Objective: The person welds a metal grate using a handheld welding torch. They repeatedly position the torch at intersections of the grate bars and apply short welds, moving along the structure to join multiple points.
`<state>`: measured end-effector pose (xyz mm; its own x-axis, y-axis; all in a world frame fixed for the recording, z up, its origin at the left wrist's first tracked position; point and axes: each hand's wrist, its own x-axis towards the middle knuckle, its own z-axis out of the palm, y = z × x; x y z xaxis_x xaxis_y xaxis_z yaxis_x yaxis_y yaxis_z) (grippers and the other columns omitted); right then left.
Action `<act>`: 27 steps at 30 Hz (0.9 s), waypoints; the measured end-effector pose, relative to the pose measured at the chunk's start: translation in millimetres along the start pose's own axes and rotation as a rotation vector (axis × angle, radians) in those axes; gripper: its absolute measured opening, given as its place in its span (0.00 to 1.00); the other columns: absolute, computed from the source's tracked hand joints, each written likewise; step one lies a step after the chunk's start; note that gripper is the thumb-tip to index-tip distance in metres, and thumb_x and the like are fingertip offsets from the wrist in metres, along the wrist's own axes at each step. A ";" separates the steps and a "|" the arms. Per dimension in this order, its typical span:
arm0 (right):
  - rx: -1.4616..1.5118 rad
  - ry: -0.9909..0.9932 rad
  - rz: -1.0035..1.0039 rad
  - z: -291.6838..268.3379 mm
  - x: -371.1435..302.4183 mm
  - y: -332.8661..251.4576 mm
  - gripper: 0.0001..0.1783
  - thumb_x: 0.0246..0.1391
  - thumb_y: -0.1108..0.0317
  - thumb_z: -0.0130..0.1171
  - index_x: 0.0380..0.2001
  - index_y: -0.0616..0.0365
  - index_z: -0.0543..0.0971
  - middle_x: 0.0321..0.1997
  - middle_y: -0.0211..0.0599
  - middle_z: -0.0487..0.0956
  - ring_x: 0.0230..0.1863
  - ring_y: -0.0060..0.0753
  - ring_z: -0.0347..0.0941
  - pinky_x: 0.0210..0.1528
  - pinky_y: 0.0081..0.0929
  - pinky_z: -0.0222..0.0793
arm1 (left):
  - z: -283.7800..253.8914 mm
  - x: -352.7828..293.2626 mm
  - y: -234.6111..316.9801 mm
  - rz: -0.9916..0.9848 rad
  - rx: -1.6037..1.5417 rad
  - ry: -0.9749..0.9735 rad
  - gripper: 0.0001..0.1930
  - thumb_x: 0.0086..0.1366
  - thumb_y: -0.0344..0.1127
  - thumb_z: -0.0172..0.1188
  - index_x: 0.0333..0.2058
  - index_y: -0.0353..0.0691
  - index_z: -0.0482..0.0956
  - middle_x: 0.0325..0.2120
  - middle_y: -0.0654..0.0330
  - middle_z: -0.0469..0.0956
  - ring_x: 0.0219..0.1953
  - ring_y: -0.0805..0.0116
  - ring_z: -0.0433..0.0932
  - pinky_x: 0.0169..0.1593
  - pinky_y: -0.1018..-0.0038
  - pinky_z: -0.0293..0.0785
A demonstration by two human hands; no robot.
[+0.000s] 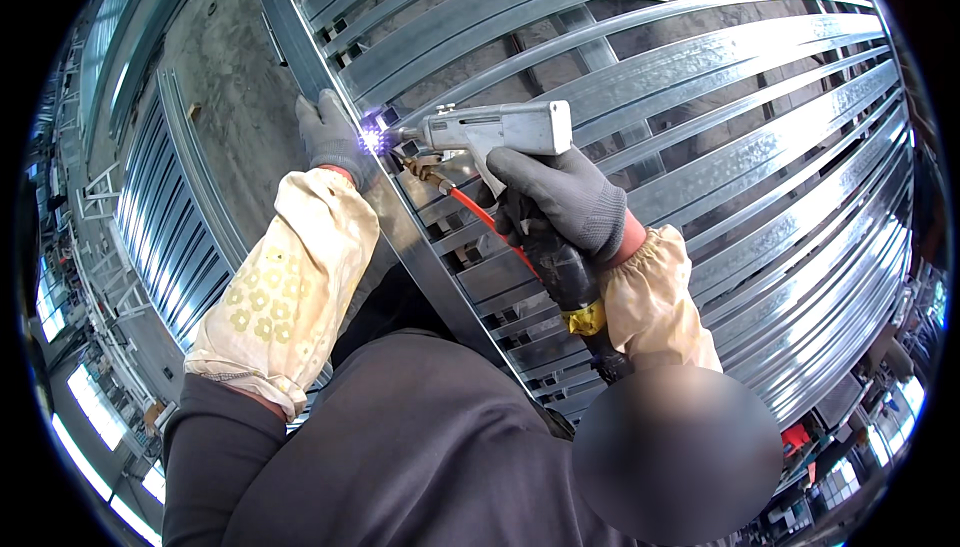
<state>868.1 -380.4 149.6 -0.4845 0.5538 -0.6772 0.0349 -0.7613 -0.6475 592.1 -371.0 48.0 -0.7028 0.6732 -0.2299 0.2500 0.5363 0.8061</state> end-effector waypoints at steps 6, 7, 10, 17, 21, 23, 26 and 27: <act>-0.022 -0.022 -0.023 -1.7 1.1 1.8 0.27 0.64 0.53 0.58 0.54 0.68 0.74 0.35 0.43 0.83 0.26 0.26 0.80 0.29 0.22 0.77 | 2.7 13.0 -18.5 0.001 0.000 0.004 0.33 0.74 0.47 0.43 0.67 0.26 0.55 0.59 0.33 0.69 0.59 0.42 0.74 0.62 0.62 0.68; -0.027 -0.028 -0.021 -3.4 1.7 2.5 0.27 0.64 0.54 0.58 0.54 0.68 0.73 0.36 0.43 0.83 0.26 0.26 0.80 0.29 0.22 0.77 | 2.7 9.3 -12.3 -0.014 -0.002 0.002 0.34 0.74 0.48 0.43 0.68 0.26 0.55 0.60 0.33 0.68 0.60 0.42 0.73 0.63 0.62 0.68; -0.033 -0.025 -0.007 -1.6 1.5 0.7 0.28 0.64 0.53 0.58 0.55 0.68 0.73 0.36 0.44 0.84 0.26 0.26 0.80 0.29 0.21 0.77 | 2.8 9.5 -12.8 0.014 -0.014 0.010 0.34 0.74 0.48 0.43 0.67 0.24 0.55 0.60 0.32 0.68 0.60 0.43 0.73 0.63 0.62 0.67; -0.043 -0.022 -0.020 -2.1 -0.7 2.0 0.29 0.64 0.52 0.59 0.56 0.68 0.73 0.35 0.44 0.84 0.26 0.25 0.80 0.28 0.19 0.76 | -0.8 6.9 -4.7 -0.003 -0.006 -0.043 0.35 0.73 0.48 0.43 0.66 0.22 0.55 0.57 0.31 0.71 0.57 0.43 0.76 0.59 0.61 0.71; -0.031 -0.035 -0.019 -2.2 -0.6 3.6 0.30 0.64 0.52 0.59 0.56 0.69 0.73 0.36 0.44 0.84 0.26 0.25 0.80 0.28 0.19 0.76 | 1.2 13.1 -16.1 0.055 0.043 0.013 0.34 0.73 0.48 0.43 0.66 0.23 0.56 0.54 0.32 0.73 0.55 0.43 0.77 0.57 0.60 0.73; -0.030 -0.032 -0.015 -1.6 -1.6 3.5 0.30 0.64 0.52 0.59 0.56 0.69 0.73 0.36 0.44 0.84 0.26 0.25 0.80 0.28 0.19 0.77 | 1.4 12.4 -16.7 0.025 0.037 -0.002 0.34 0.73 0.48 0.43 0.66 0.24 0.55 0.55 0.32 0.73 0.55 0.42 0.78 0.57 0.60 0.73; -0.042 -0.029 0.004 -1.9 -2.9 3.8 0.29 0.64 0.52 0.59 0.56 0.69 0.73 0.35 0.44 0.84 0.25 0.24 0.80 0.28 0.20 0.77 | 2.2 10.0 -12.8 0.012 0.034 0.006 0.35 0.73 0.48 0.43 0.67 0.24 0.55 0.54 0.32 0.73 0.55 0.42 0.77 0.57 0.60 0.73; -0.048 -0.028 0.013 -2.1 -3.1 4.0 0.29 0.64 0.53 0.59 0.56 0.69 0.73 0.35 0.44 0.84 0.25 0.24 0.80 0.28 0.20 0.77 | 2.3 9.7 -11.8 0.013 0.034 0.014 0.35 0.73 0.49 0.43 0.67 0.24 0.55 0.54 0.32 0.74 0.55 0.42 0.77 0.57 0.60 0.73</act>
<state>871.5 -384.4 148.4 -0.5082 0.5335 -0.6761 0.0834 -0.7509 -0.6552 583.9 -369.7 35.0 -0.7085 0.6732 -0.2117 0.2817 0.5448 0.7898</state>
